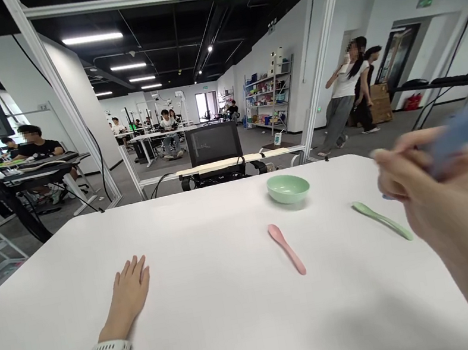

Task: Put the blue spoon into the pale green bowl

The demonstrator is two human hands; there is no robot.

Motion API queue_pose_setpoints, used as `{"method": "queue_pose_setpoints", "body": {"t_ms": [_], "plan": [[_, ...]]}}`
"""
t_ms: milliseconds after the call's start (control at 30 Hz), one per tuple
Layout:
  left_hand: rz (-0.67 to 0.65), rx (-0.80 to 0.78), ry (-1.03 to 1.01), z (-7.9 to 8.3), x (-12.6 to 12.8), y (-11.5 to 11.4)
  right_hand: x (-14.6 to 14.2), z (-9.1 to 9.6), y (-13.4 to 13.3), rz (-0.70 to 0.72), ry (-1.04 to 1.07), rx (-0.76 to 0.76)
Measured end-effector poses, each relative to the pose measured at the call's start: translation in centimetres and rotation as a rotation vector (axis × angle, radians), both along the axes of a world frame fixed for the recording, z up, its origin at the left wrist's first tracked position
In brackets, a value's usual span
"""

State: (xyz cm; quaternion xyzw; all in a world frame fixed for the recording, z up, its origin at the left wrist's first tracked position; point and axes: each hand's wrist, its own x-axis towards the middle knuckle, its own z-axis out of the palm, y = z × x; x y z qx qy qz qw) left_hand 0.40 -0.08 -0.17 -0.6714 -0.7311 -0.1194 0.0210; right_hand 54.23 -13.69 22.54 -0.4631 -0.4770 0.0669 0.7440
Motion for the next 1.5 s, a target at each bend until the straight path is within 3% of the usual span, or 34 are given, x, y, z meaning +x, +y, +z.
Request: {"method": "queue_pose_setpoints", "body": {"t_ms": [100,200,300,400,600,767,900,1133,1300,1500], "plan": [[0.011,-0.002,-0.008,0.1,0.3,-0.1,4.7,-1.8,4.4,-0.184,-0.145,-0.473],[0.02,0.018,-0.011,0.0,0.4,-0.1,10.3,-5.4,7.6,-0.412,-0.366,-0.895],[0.011,0.043,-0.007,-0.3,0.4,-0.1,14.6,-9.2,8.5,-0.6,-0.488,-1.261],[-0.006,0.055,-0.003,-0.4,0.2,-0.1,16.9,-11.4,8.4,-0.639,-0.512,-1.455],[-0.01,0.047,-0.002,-0.2,0.0,-0.3,17.9,-12.4,8.8,-0.609,-0.518,-1.534],[-0.005,0.032,-0.009,0.0,0.1,-0.4,17.6,-12.5,8.5,-0.592,-0.503,-1.442],[-0.003,0.014,-0.013,0.2,0.2,-0.4,15.9,-11.7,8.1,-0.52,-0.535,-1.386],[0.0,-0.015,-0.011,0.6,0.1,-0.5,11.4,-12.4,8.7,-0.163,-0.724,-1.328],[-0.004,0.015,-0.001,0.7,0.1,-0.5,9.8,-13.5,8.7,-0.084,-0.744,-1.313],[-0.013,0.042,-0.003,0.8,0.2,-0.6,8.9,-13.5,8.5,-0.075,-0.741,-1.343]]}}
